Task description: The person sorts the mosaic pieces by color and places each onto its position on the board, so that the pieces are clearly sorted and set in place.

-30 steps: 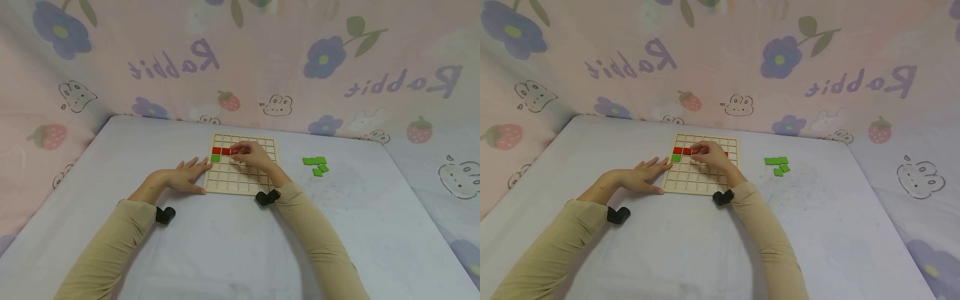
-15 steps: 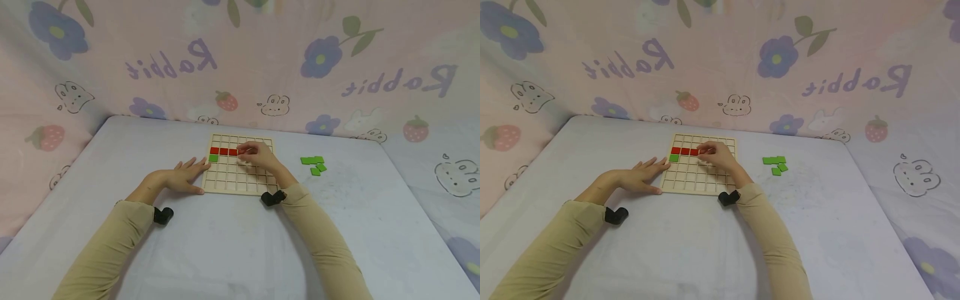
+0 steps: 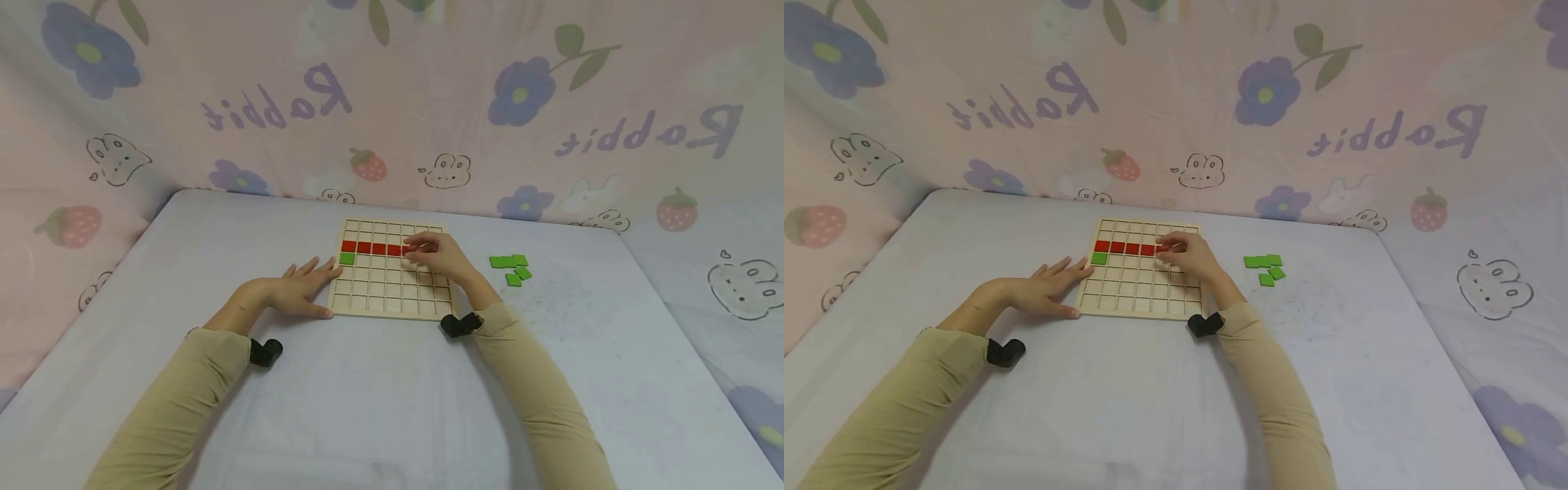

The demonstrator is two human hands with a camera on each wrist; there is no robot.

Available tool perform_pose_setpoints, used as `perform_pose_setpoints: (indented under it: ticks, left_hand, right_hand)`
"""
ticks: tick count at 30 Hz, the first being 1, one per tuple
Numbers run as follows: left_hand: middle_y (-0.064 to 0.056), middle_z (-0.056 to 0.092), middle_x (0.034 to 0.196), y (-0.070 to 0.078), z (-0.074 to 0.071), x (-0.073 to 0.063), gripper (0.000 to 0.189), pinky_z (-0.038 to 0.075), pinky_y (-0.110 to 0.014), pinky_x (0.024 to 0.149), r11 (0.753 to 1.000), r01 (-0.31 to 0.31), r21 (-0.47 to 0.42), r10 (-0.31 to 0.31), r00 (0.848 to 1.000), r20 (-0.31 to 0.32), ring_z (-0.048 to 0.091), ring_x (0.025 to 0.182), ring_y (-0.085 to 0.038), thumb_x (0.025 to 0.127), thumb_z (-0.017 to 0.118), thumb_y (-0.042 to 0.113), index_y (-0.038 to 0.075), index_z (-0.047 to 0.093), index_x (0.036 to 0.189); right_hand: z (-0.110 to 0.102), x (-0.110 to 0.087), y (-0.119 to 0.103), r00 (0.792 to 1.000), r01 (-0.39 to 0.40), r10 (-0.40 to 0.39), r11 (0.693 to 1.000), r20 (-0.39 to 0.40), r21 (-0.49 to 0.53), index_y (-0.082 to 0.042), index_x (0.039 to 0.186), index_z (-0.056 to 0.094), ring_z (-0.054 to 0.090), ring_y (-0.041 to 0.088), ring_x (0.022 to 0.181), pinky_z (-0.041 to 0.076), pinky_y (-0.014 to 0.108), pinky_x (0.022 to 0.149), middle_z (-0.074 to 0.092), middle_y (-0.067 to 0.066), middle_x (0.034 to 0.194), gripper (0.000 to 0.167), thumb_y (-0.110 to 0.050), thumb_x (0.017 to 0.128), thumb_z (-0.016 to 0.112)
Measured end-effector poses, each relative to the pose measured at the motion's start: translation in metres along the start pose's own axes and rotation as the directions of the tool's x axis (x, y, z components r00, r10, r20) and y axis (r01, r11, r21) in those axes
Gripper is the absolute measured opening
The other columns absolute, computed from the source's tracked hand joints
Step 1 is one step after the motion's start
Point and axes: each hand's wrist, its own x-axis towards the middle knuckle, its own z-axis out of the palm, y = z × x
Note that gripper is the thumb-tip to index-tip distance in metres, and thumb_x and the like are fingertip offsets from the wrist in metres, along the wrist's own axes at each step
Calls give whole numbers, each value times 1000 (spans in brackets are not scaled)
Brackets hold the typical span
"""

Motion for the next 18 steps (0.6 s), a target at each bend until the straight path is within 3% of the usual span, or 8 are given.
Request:
perform_pose_setpoints:
  ticks: [6, 11, 18]
  left_hand:
    - [-14, -12, 161, 1, 0, 0, 90, -12, -61, 112, 1000, 14, 11, -14, 1000, 16, -18, 146, -37, 92, 59, 45, 12, 4, 155]
    - [-12, -15, 160, 3, 1, 1, 93, -13, -62, 112, 999, 26, 27, -27, 999, 26, -20, 145, -37, 92, 58, 48, 13, 0, 155]
    - [-11, -16, 160, 4, 2, 2, 93, -13, -61, 112, 998, 36, 52, -38, 999, 29, -20, 145, -36, 93, 57, 48, 13, -2, 155]
  right_hand:
    - [-11, -5, 5, 1000, -3, 4, 1000, -21, 15, 1, 122, 63, 66, 23, 93, 52, 24, 74, 67, 20, 111, 35, -9, 88, 67]
    - [-20, -10, 9, 999, -16, 16, 1000, -36, -10, -1, 123, 63, 65, 13, 88, 51, 26, 76, 67, 18, 113, 36, -13, 88, 68]
    - [-30, -16, 13, 997, -44, 41, 998, -71, -35, -1, 122, 63, 64, 13, 92, 49, 23, 78, 66, 18, 115, 38, -16, 88, 69]
